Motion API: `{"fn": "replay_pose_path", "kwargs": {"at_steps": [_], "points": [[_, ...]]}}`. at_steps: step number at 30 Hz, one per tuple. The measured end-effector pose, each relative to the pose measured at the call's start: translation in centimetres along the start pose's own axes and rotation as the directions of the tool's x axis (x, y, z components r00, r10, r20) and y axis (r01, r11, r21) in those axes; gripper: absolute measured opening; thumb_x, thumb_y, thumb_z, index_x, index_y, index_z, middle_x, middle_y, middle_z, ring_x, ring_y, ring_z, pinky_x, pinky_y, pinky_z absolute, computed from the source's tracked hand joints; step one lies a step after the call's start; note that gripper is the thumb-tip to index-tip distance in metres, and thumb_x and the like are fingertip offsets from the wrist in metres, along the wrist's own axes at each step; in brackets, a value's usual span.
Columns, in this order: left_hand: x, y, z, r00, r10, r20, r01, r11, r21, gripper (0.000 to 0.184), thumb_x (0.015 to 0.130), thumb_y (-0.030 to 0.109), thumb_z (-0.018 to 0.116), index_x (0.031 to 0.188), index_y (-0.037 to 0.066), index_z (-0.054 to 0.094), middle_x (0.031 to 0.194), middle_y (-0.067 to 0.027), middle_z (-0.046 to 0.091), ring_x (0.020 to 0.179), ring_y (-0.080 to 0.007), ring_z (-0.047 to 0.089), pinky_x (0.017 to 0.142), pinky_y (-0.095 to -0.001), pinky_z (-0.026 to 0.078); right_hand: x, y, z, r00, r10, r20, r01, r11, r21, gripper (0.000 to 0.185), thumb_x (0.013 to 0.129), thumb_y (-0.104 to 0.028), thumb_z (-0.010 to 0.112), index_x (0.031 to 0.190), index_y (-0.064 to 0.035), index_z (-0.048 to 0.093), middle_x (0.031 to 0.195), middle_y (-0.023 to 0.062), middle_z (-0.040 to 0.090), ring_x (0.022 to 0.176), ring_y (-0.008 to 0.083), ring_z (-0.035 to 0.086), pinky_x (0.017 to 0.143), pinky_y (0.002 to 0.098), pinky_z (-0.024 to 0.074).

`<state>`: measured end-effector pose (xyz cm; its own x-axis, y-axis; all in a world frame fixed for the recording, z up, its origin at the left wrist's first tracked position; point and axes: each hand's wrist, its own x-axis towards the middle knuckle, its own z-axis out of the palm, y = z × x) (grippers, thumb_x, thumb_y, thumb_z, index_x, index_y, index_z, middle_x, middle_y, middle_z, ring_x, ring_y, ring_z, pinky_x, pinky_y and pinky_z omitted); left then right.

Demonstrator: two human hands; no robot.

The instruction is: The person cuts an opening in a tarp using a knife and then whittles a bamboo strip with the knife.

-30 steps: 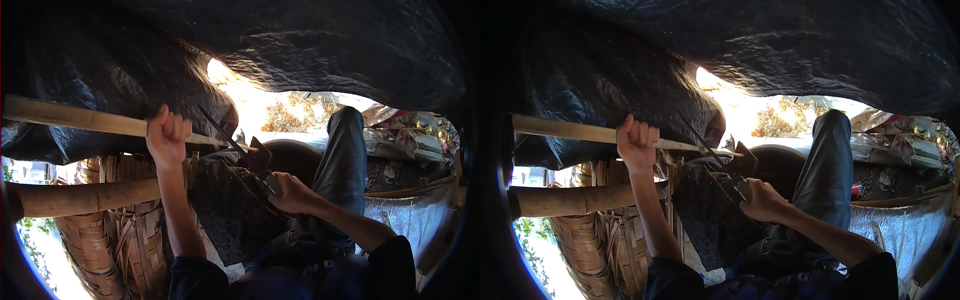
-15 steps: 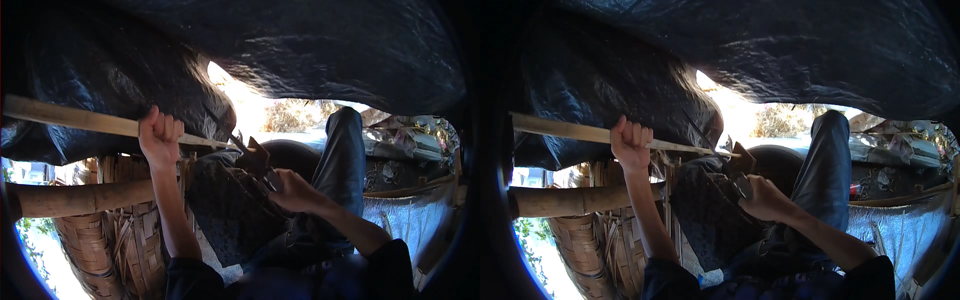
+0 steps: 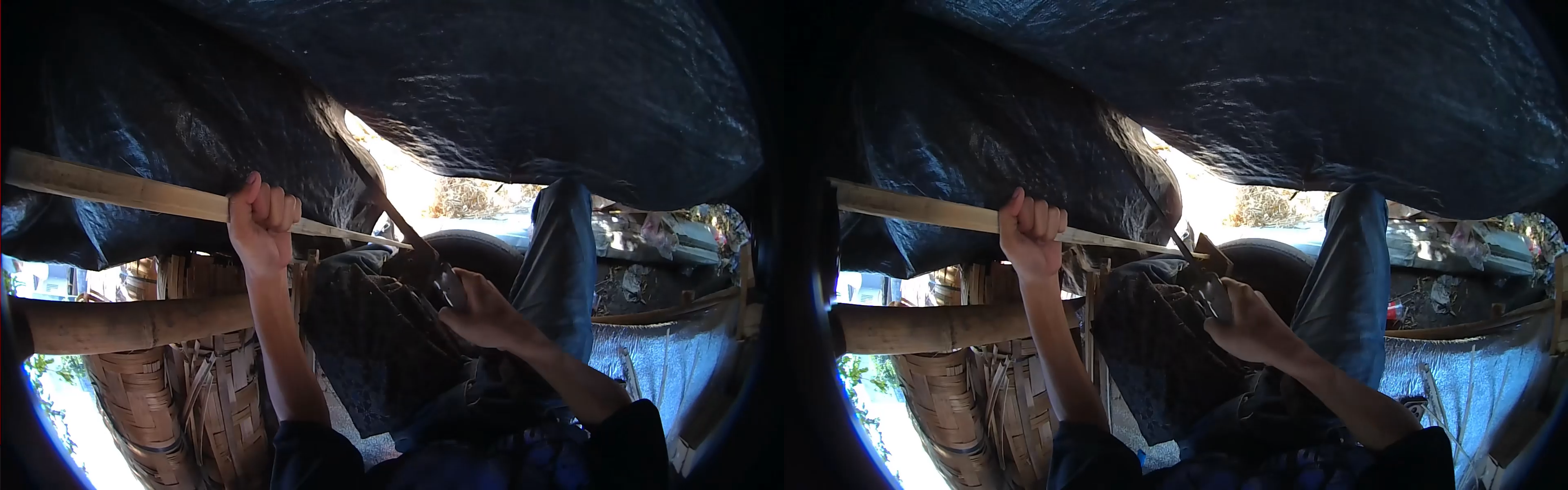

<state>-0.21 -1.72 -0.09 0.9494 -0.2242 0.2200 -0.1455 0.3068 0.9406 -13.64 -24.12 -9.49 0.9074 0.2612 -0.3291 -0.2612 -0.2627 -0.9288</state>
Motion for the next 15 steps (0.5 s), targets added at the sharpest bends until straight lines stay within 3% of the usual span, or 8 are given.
{"fn": "replay_pose_path", "kwargs": {"at_steps": [4,6,7,9,12,13,14,15], "points": [[0.3,-0.2,0.8,1.000,-0.005,0.028,0.005,1.000,-0.014,0.045,0.089,0.022,0.039,0.051,0.014,0.018,0.043,0.0021,0.015,0.040,-0.0088,0.010,0.044,-0.0279,0.015,-0.6,-2.3,-0.2,0.994,-0.046,-0.100,0.052,0.997,0.062,0.031,0.070,-0.013,0.056,0.095,0.0034,0.051,0.076,0.0152,0.058,0.071,0.0228,0.061,0.062,0.0349,0.0465],[0.3,-0.2,1.1,1.000,-0.022,-0.009,0.022,1.000,-0.018,0.047,0.091,0.022,0.037,0.050,0.015,0.016,0.043,0.0023,0.014,0.039,-0.0086,0.010,0.044,-0.0267,0.015,0.1,1.0,2.3,0.997,0.019,0.081,-0.044,0.947,0.319,0.025,0.073,-0.010,0.056,0.095,0.0004,0.052,0.062,0.0065,0.054,0.045,0.0121,0.051,0.039,0.0271,0.0405],[0.3,-0.2,1.3,1.000,-0.018,-0.003,0.018,1.000,-0.015,0.047,0.091,0.022,0.037,0.050,0.015,0.016,0.043,0.0023,0.014,0.039,-0.0086,0.010,0.044,-0.0267,0.015,0.3,2.7,3.6,0.997,0.013,0.077,-0.037,0.946,0.321,0.025,0.073,-0.010,0.056,0.095,0.0004,0.052,0.062,0.0065,0.054,0.045,0.0121,0.051,0.039,0.0271,0.0405],[0.5,-0.2,1.4,0.990,0.003,-0.141,0.000,1.000,0.020,0.047,0.091,0.025,0.038,0.051,0.015,0.016,0.044,0.0023,0.014,0.040,-0.0083,0.012,0.045,-0.0263,0.016,0.7,5.0,5.1,0.966,0.241,0.096,-0.256,0.944,0.209,0.025,0.074,-0.008,0.056,0.096,0.0007,0.050,0.056,0.0047,0.051,0.041,0.0111,0.049,0.037,0.0264,0.0385],[0.4,0.0,0.4,0.980,0.082,-0.184,-0.070,0.995,0.071,0.045,0.091,0.028,0.039,0.053,0.015,0.019,0.047,0.0023,0.017,0.042,-0.0084,0.017,0.046,-0.0259,0.018,0.2,6.2,3.6,0.962,0.250,0.114,-0.271,0.931,0.245,0.024,0.076,-0.008,0.056,0.097,0.0010,0.049,0.057,0.0046,0.051,0.040,0.0096,0.048,0.035,0.0249,0.0361],[0.1,-0.1,0.2,0.978,0.080,-0.193,-0.068,0.995,0.071,0.045,0.091,0.028,0.039,0.053,0.015,0.019,0.047,0.0023,0.017,0.042,-0.0084,0.017,0.046,-0.0259,0.018,-0.4,5.9,2.9,0.980,0.182,0.083,-0.196,0.957,0.213,0.025,0.076,-0.009,0.058,0.097,0.0002,0.048,0.058,0.0050,0.051,0.040,0.0098,0.048,0.035,0.0248,0.0357],[0.1,-0.1,0.2,0.979,0.153,-0.135,-0.155,0.988,-0.007,0.043,0.091,0.031,0.039,0.055,0.015,0.023,0.050,0.0019,0.021,0.044,-0.0092,0.019,0.048,-0.0254,0.019,-1.0,5.2,2.2,0.980,0.181,0.084,-0.195,0.958,0.209,0.025,0.076,-0.009,0.058,0.097,0.0002,0.048,0.058,0.0050,0.051,0.040,0.0098,0.048,0.035,0.0248,0.0357],[0.1,-0.1,0.2,0.970,0.230,-0.081,-0.237,0.967,-0.089,0.041,0.091,0.033,0.039,0.057,0.014,0.027,0.053,0.0015,0.024,0.046,-0.0100,0.022,0.049,-0.0249,0.020,-1.6,4.5,1.6,0.986,0.164,0.012,-0.164,0.977,0.135,0.028,0.074,-0.014,0.057,0.097,0.0009,0.049,0.070,0.0115,0.053,0.058,0.0184,0.053,0.050,0.0311,0.0404]]}}
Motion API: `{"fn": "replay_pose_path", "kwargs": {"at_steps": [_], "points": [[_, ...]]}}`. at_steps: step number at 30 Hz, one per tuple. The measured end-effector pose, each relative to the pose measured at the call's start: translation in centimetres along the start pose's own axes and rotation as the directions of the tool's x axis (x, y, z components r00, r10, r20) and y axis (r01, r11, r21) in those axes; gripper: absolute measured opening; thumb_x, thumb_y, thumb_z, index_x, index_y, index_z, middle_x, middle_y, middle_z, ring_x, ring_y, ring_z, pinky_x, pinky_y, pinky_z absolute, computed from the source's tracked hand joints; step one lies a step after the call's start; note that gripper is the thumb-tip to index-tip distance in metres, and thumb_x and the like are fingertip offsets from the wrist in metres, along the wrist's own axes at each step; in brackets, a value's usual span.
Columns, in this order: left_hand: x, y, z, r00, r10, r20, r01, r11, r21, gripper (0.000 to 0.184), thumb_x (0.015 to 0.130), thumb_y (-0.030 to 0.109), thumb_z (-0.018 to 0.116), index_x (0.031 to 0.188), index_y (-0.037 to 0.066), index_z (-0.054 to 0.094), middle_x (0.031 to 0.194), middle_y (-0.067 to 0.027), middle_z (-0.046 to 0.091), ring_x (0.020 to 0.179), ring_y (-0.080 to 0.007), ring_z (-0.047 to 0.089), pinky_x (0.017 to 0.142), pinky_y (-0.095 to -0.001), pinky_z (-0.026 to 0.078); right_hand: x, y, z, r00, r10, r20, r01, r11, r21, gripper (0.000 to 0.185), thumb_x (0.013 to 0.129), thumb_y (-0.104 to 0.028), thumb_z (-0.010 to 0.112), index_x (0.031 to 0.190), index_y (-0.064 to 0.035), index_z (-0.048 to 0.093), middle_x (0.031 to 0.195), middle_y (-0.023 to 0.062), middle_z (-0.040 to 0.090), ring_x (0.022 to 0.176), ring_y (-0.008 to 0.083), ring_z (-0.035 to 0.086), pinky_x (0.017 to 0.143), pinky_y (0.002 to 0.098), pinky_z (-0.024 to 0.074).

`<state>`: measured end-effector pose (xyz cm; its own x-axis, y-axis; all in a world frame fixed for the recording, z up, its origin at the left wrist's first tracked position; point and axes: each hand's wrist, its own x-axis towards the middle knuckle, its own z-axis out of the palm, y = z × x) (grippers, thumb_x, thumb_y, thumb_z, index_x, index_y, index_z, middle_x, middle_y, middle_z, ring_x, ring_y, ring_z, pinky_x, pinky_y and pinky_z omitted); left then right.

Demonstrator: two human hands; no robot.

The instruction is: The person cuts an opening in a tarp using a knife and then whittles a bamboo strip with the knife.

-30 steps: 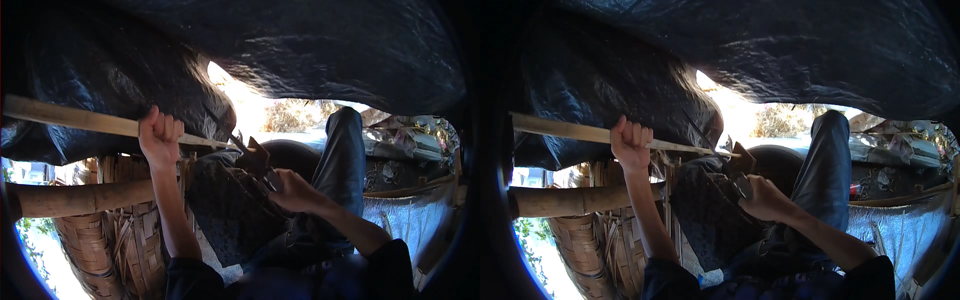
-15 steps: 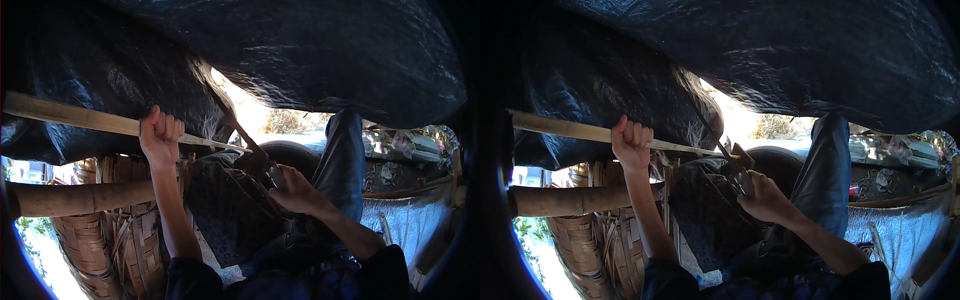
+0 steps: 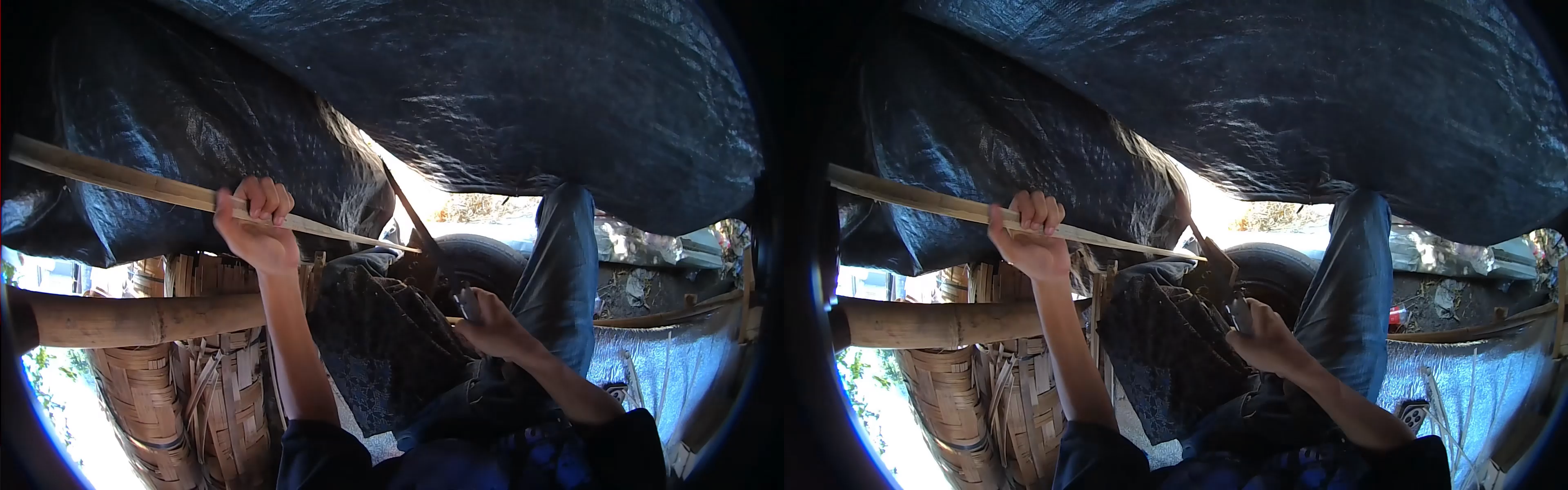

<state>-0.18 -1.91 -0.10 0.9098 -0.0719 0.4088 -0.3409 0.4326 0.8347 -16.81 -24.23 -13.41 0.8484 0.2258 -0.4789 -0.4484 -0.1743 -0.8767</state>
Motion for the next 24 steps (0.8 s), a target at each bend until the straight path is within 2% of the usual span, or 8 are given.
{"fn": "replay_pose_path", "kwargs": {"at_steps": [1,4,9,14,17,20,22,24], "points": [[-0.1,0.0,0.0,1.000,0.004,0.000,-0.004,1.000,-0.001,0.041,0.091,0.033,0.039,0.057,0.014,0.027,0.053,0.0015,0.024,0.046,-0.0100,0.022,0.049,-0.0249,0.020,-0.8,-0.8,-0.5,0.997,-0.034,-0.068,0.028,0.997,-0.078,0.032,0.072,-0.018,0.057,0.097,0.0017,0.050,0.082,0.0180,0.056,0.076,0.0270,0.059,0.066,0.0375,0.0450],[-0.7,-0.2,0.0,0.996,0.086,-0.017,-0.087,0.994,-0.064,0.040,0.091,0.043,0.040,0.065,0.013,0.036,0.063,0.0005,0.031,0.055,-0.0117,0.029,0.054,-0.0239,0.024,-2.9,-3.6,-1.6,0.999,-0.011,-0.035,0.009,0.999,-0.052,0.034,0.072,-0.018,0.057,0.099,0.0014,0.048,0.084,0.0185,0.055,0.081,0.0303,0.056,0.072,0.0396,0.0433],[-1.1,-0.7,1.0,0.986,0.054,-0.158,-0.039,0.994,0.100,0.042,0.089,0.053,0.038,0.078,0.013,0.041,0.073,-0.0004,0.039,0.070,-0.0122,0.036,0.062,-0.0255,0.027,-4.5,-3.8,-0.7,0.996,-0.087,0.010,0.087,0.991,-0.101,0.036,0.072,-0.018,0.058,0.100,0.0019,0.046,0.081,0.0176,0.054,0.077,0.0311,0.056,0.071,0.0403,0.0431],[-1.2,-0.8,0.8,0.993,0.049,-0.106,-0.023,0.972,0.232,0.039,0.090,0.046,0.043,0.078,0.010,0.041,0.062,0.0018,0.036,0.056,-0.0082,0.034,0.052,-0.0232,0.028,-3.9,-5.2,0.8,0.981,-0.196,-0.003,0.193,0.970,-0.148,0.035,0.071,-0.014,0.059,0.098,0.0020,0.043,0.077,0.0172,0.053,0.074,0.0309,0.056,0.068,0.0406,0.0428],[-1.5,-1.7,1.2,0.971,0.185,-0.148,-0.154,0.968,0.199,0.039,0.090,0.046,0.042,0.076,0.010,0.040,0.057,0.0046,0.029,0.049,-0.0050,0.025,0.046,-0.0207,0.021,-3.4,-7.2,0.4,0.951,-0.307,0.048,0.309,0.949,-0.056,0.032,0.071,-0.010,0.058,0.097,0.0017,0.043,0.074,0.0160,0.052,0.070,0.0303,0.056,0.066,0.0401,0.0431],[-1.6,-1.7,1.6,0.949,0.252,-0.191,-0.207,0.951,0.230,0.038,0.089,0.046,0.045,0.074,0.012,0.038,0.057,0.0051,0.023,0.048,-0.0046,0.019,0.045,-0.0199,0.018,-2.7,-7.9,1.0,0.853,-0.517,-0.070,0.513,0.856,-0.067,0.028,0.073,-0.007,0.056,0.097,0.0015,0.044,0.068,0.0121,0.052,0.059,0.0235,0.055,0.056,0.0349,0.0436],[-1.6,-2.0,2.0,0.930,0.271,-0.248,-0.207,0.944,0.258,0.039,0.089,0.047,0.045,0.073,0.012,0.037,0.058,0.0053,0.021,0.048,-0.0049,0.017,0.044,-0.0205,0.016,-2.2,-7.5,1.4,0.977,-0.051,0.209,0.013,0.984,0.177,0.027,0.076,-0.006,0.055,0.099,0.0013,0.045,0.061,0.0071,0.050,0.047,0.0159,0.051,0.045,0.0295,0.0415],[-1.7,-2.1,2.4,0.928,0.273,-0.252,-0.205,0.942,0.264,0.039,0.089,0.047,0.045,0.073,0.012,0.037,0.057,0.0054,0.021,0.048,-0.0049,0.017,0.044,-0.0210,0.016,-1.7,-7.1,1.5,0.973,0.014,0.232,-0.056,0.983,0.174,0.025,0.076,-0.006,0.054,0.099,0.0010,0.045,0.059,0.0053,0.049,0.043,0.0133,0.049,0.042,0.0276,0.0393]]}}
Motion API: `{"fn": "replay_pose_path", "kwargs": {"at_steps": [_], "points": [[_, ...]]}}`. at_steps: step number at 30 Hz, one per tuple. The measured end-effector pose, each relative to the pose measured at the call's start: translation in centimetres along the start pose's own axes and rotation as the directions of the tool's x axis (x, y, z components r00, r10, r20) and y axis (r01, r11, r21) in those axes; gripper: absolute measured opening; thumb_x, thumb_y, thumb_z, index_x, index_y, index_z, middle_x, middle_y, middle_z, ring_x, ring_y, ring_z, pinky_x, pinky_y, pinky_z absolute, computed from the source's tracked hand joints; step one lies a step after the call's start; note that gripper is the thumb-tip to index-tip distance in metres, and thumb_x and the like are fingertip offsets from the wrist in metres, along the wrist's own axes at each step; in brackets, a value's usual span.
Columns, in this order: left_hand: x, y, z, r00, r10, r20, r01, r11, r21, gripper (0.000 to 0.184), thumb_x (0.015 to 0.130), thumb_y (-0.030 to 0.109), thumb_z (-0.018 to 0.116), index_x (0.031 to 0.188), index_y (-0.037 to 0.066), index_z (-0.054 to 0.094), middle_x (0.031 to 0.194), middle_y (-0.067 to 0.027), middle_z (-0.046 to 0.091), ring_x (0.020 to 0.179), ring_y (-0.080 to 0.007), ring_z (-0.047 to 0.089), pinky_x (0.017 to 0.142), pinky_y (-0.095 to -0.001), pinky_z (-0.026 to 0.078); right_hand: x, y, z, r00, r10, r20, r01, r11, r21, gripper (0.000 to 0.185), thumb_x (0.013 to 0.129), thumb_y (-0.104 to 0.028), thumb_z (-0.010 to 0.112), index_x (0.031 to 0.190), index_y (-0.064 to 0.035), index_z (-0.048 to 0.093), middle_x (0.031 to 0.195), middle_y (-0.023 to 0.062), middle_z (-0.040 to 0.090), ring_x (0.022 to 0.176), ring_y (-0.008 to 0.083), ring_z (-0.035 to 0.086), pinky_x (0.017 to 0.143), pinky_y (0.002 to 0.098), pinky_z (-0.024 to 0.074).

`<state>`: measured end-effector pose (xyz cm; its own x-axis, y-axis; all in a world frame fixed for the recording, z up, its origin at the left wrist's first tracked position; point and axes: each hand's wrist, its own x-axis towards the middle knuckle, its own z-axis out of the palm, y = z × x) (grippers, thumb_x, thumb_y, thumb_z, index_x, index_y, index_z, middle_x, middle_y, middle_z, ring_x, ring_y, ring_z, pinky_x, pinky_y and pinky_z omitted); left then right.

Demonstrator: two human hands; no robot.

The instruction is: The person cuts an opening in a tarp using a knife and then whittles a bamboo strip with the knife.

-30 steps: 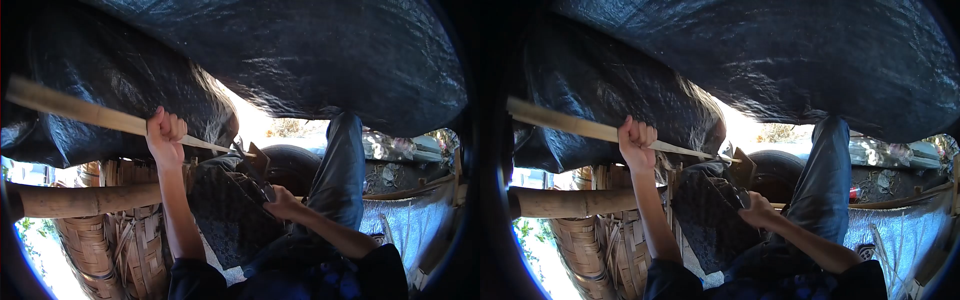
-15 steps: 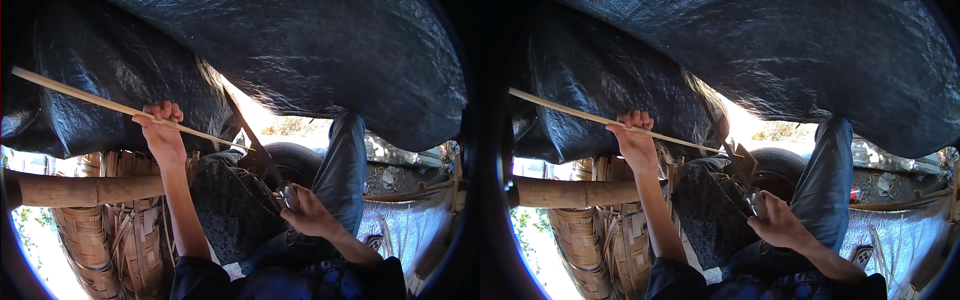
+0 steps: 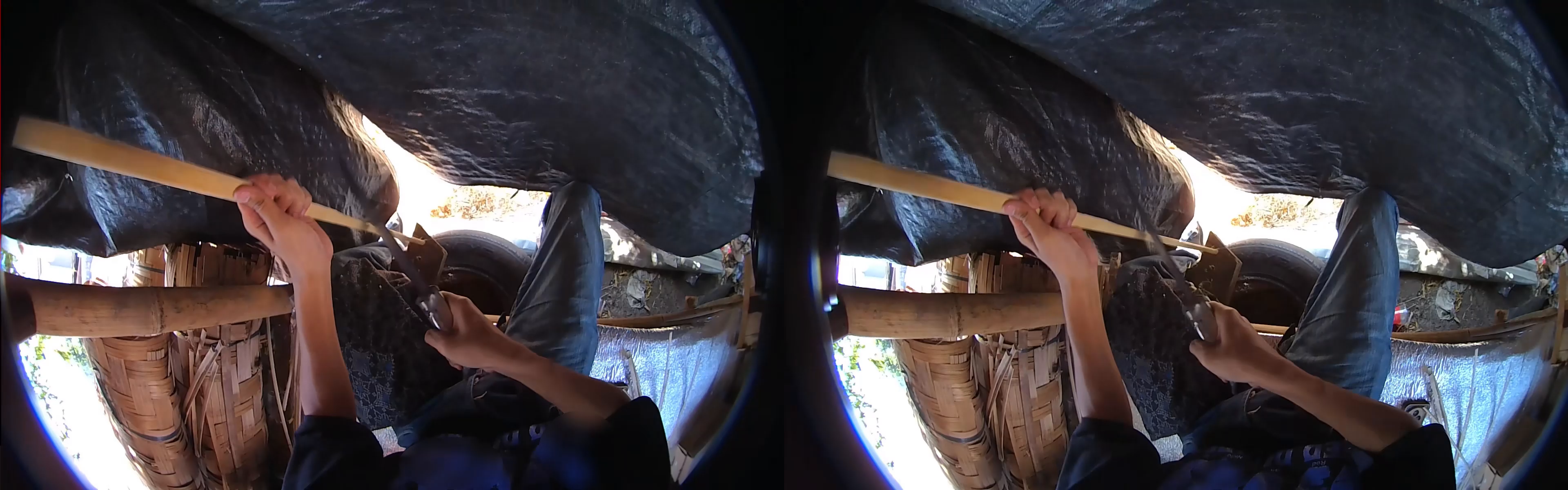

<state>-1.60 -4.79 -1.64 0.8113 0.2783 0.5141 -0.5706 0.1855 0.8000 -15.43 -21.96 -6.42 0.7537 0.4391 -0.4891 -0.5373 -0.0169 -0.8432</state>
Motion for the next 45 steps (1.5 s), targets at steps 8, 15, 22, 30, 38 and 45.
{"fn": "replay_pose_path", "kwargs": {"at_steps": [8,15,22,30,38,45], "points": [[0.7,-0.5,0.4,1.000,-0.005,0.011,0.004,1.000,0.013,0.039,0.088,0.047,0.046,0.073,0.012,0.038,0.057,0.0056,0.022,0.048,-0.0048,0.017,0.044,-0.0211,0.015,-0.8,-1.9,-1.2,0.987,-0.161,-0.013,0.161,0.986,0.033,0.022,0.076,-0.002,0.050,0.097,0.0020,0.043,0.051,0.0026,0.046,0.037,0.0103,0.047,0.034,0.0250,0.0373],[0.3,-0.5,0.6,0.999,-0.042,0.005,0.042,0.999,0.007,0.039,0.088,0.047,0.046,0.073,0.012,0.038,0.057,0.0054,0.023,0.048,-0.0049,0.017,0.044,-0.0208,0.017,-0.5,-1.8,-1.9,1.000,-0.026,0.003,0.026,0.999,-0.044,0.019,0.076,-0.003,0.051,0.093,0.0029,0.045,0.056,0.0046,0.048,0.042,0.0133,0.049,0.039,0.0273,0.0395],[0.4,-0.6,0.9,0.999,-0.014,0.036,0.013,1.000,0.018,0.038,0.089,0.047,0.046,0.074,0.012,0.038,0.057,0.0052,0.021,0.048,-0.0049,0.018,0.044,-0.0213,0.016,1.1,2.8,-0.2,0.930,-0.347,-0.119,0.292,0.896,-0.334,0.016,0.075,-0.007,0.054,0.087,-0.0007,0.045,0.055,0.0005,0.043,0.043,0.0102,0.046,0.039,0.0249,0.0356],[0.9,-0.4,0.2,0.999,-0.029,0.040,0.030,0.999,-0.019,0.039,0.089,0.046,0.045,0.073,0.012,0.036,0.058,0.0049,0.021,0.048,-0.0050,0.018,0.044,-0.0215,0.016,-0.4,-0.3,-2.6,0.995,-0.074,-0.063,0.073,0.997,-0.016,0.021,0.074,-0.006,0.052,0.091,0.0027,0.045,0.052,0.0047,0.047,0.039,0.0116,0.049,0.037,0.0269,0.0397],[0.6,-0.4,0.2,0.987,-0.107,0.119,0.120,0.987,-0.102,0.040,0.088,0.048,0.043,0.071,0.013,0.034,0.058,0.0045,0.020,0.048,-0.0057,0.016,0.044,-0.0214,0.016,2.3,3.8,-2.6,0.998,-0.053,-0.019,0.052,0.999,-0.013,0.013,0.076,-0.005,0.052,0.086,-0.0006,0.045,0.052,0.0031,0.047,0.039,0.0102,0.046,0.034,0.0257,0.0364],[0.9,-0.4,-0.4,0.991,-0.059,0.118,0.065,0.997,-0.050,0.040,0.089,0.048,0.042,0.071,0.013,0.034,0.058,0.0045,0.019,0.048,-0.0058,0.016,0.044,-0.0213,0.016,0.0,-0.2,-3.3,0.925,-0.285,-0.251,0.202,0.929,-0.311,0.022,0.072,-0.011,0.054,0.089,0.0010,0.048,0.066,0.0095,0.049,0.062,0.0206,0.051,0.058,0.0371,0.0404]]}}
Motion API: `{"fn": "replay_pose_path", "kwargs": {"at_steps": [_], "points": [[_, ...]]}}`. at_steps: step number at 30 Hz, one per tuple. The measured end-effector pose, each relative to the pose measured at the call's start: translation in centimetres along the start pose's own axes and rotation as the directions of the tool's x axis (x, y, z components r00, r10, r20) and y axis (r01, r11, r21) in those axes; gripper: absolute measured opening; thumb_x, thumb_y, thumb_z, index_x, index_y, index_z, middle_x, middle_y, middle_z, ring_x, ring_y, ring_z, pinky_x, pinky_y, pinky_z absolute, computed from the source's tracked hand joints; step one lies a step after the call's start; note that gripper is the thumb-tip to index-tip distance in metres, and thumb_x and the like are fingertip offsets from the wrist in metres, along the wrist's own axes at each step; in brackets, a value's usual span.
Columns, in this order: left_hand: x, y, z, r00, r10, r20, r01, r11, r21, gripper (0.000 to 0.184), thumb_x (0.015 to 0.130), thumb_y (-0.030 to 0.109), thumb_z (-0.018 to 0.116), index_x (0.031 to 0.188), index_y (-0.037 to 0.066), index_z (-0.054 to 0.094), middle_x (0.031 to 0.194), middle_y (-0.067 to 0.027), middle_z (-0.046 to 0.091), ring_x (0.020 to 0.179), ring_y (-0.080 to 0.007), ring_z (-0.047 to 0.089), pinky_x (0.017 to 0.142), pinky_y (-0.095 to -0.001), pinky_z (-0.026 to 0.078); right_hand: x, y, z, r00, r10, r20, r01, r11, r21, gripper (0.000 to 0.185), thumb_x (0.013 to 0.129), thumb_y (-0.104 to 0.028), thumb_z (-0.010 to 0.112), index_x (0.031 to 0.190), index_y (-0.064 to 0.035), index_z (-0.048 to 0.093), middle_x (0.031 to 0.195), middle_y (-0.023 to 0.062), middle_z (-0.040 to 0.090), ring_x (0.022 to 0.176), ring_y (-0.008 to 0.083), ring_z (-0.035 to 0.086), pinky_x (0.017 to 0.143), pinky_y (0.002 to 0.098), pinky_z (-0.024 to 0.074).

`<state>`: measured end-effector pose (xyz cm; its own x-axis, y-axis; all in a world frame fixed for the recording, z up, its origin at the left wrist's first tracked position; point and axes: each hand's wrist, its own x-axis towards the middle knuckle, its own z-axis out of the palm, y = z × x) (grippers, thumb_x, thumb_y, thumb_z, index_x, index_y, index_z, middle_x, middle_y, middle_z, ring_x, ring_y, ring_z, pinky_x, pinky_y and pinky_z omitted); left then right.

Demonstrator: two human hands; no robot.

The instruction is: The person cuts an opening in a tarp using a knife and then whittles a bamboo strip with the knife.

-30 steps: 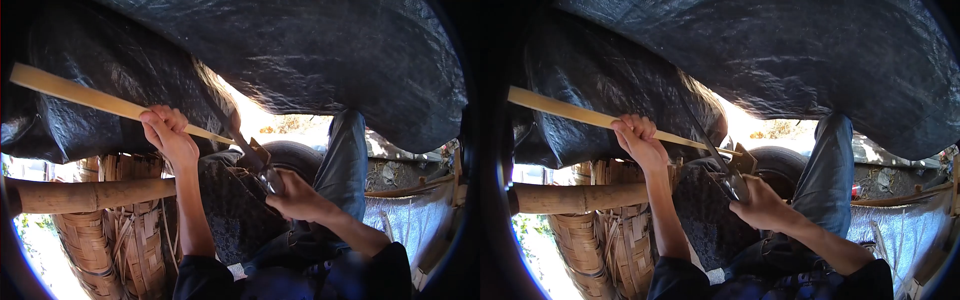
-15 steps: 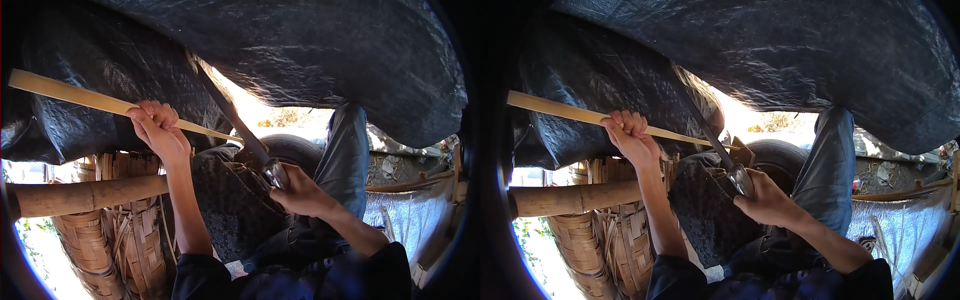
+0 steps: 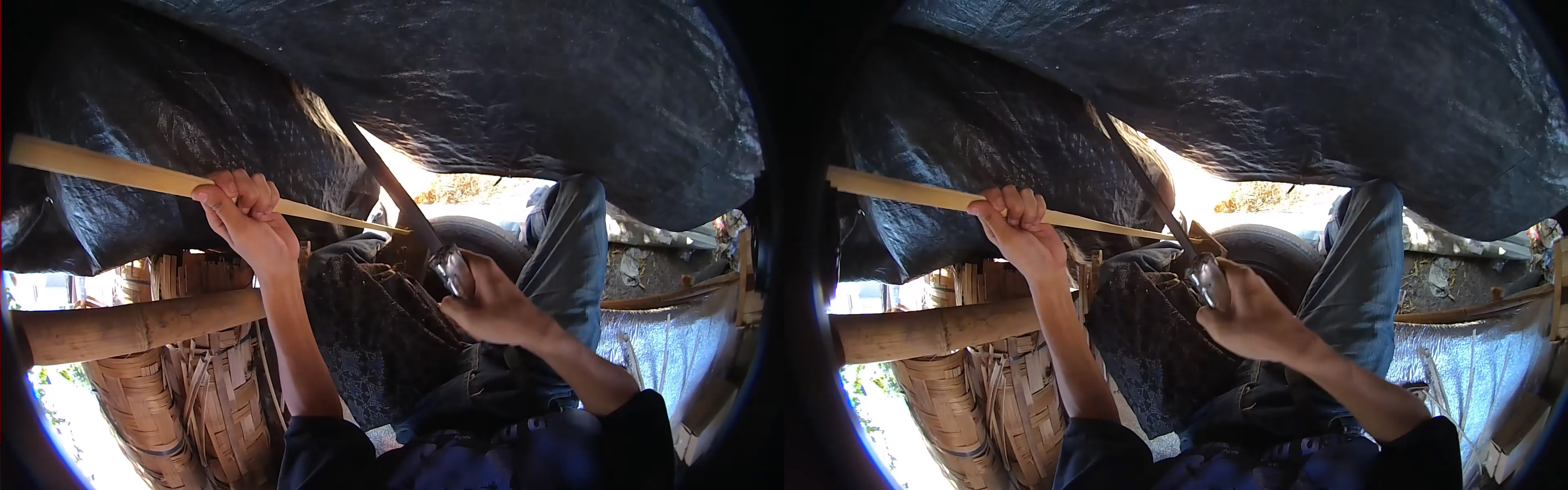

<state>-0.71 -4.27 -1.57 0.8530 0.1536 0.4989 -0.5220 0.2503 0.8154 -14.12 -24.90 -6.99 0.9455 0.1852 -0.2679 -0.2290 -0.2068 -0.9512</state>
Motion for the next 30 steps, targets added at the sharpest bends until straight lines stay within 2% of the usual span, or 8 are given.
{"fn": "replay_pose_path", "kwargs": {"at_steps": [6,8,11,14,17,20,21,30], "points": [[-0.2,-0.2,1.5,1.000,0.000,-0.003,0.000,1.000,0.006,0.039,0.090,0.047,0.043,0.071,0.013,0.034,0.058,0.0049,0.021,0.048,-0.0055,0.017,0.044,-0.0212,0.016,1.0,6.9,4.8,0.953,0.248,0.174,-0.273,0.952,0.139,0.020,0.070,-0.010,0.054,0.086,0.0019,0.049,0.066,0.0112,0.053,0.054,0.0205,0.053,0.048,0.0346,0.0407],[-0.2,-0.2,1.6,0.998,-0.018,-0.065,0.019,1.000,0.018,0.040,0.089,0.047,0.043,0.071,0.013,0.035,0.057,0.0049,0.022,0.048,-0.0053,0.018,0.044,-0.0210,0.017,1.4,4.9,2.5,0.918,0.296,0.264,-0.360,0.900,0.246,0.019,0.074,-0.004,0.053,0.090,0.0014,0.045,0.052,0.0020,0.047,0.038,0.0103,0.046,0.034,0.0252,0.0352],[0.1,-0.1,0.9,1.000,-0.003,-0.030,0.004,1.000,0.014,0.040,0.088,0.048,0.044,0.071,0.013,0.035,0.057,0.0049,0.022,0.048,-0.0053,0.018,0.044,-0.0207,0.017,0.4,2.3,1.0,0.988,0.089,0.124,-0.104,0.987,0.122,0.016,0.074,-0.003,0.052,0.089,-0.0013,0.045,0.050,0.0019,0.045,0.037,0.0100,0.044,0.034,0.0255,0.0343],[0.3,-0.2,0.0,1.000,-0.009,-0.019,0.009,1.000,-0.005,0.040,0.088,0.048,0.044,0.071,0.013,0.035,0.057,0.0048,0.021,0.048,-0.0055,0.018,0.044,-0.0208,0.017,0.2,0.8,1.0,0.956,0.146,0.256,-0.246,0.873,0.422,0.016,0.075,-0.001,0.051,0.089,-0.0014,0.043,0.050,0.0023,0.045,0.036,0.0097,0.043,0.034,0.0251,0.0343],[-0.2,0.1,0.5,0.999,-0.031,0.014,0.031,0.999,-0.009,0.041,0.088,0.049,0.044,0.070,0.013,0.034,0.057,0.0047,0.021,0.048,-0.0056,0.018,0.044,-0.0207,0.017,1.7,5.4,3.9,0.875,0.236,0.422,-0.399,0.845,0.356,0.014,0.075,-0.007,0.049,0.088,-0.0019,0.045,0.052,0.0035,0.046,0.039,0.0107,0.046,0.035,0.0257,0.0364],[0.2,0.2,-1.1,0.999,-0.049,-0.002,0.049,0.997,-0.060,0.040,0.088,0.048,0.043,0.070,0.013,0.034,0.058,0.0044,0.021,0.048,-0.0057,0.018,0.044,-0.0210,0.017,2.0,1.5,0.6,0.871,0.313,0.379,-0.371,0.924,0.091,0.012,0.076,-0.006,0.049,0.087,-0.0021,0.044,0.051,0.0018,0.045,0.038,0.0101,0.045,0.034,0.0246,0.0352],[0.2,0.2,-1.1,0.998,-0.041,0.042,0.044,0.998,-0.055,0.040,0.089,0.047,0.043,0.071,0.013,0.034,0.058,0.0043,0.020,0.048,-0.0059,0.018,0.044,-0.0215,0.016,2.1,1.7,0.5,0.918,0.141,0.371,-0.257,0.923,0.286,0.015,0.077,-0.006,0.050,0.090,-0.0006,0.045,0.050,0.0006,0.045,0.036,0.0095,0.044,0.034,0.0246,0.0357],[0.2,0.1,-0.1,0.999,-0.045,-0.009,0.044,0.998,-0.053,0.042,0.088,0.051,0.043,0.072,0.012,0.037,0.056,0.0051,0.022,0.048,-0.0051,0.017,0.044,-0.0212,0.016,2.1,3.5,2.9,0.944,0.154,0.293,-0.206,0.966,0.155,0.016,0.074,-0.004,0.052,0.087,0.0031,0.047,0.053,0.0056,0.049,0.038,0.0120,0.048,0.034,0.0277,0.0373]]}}
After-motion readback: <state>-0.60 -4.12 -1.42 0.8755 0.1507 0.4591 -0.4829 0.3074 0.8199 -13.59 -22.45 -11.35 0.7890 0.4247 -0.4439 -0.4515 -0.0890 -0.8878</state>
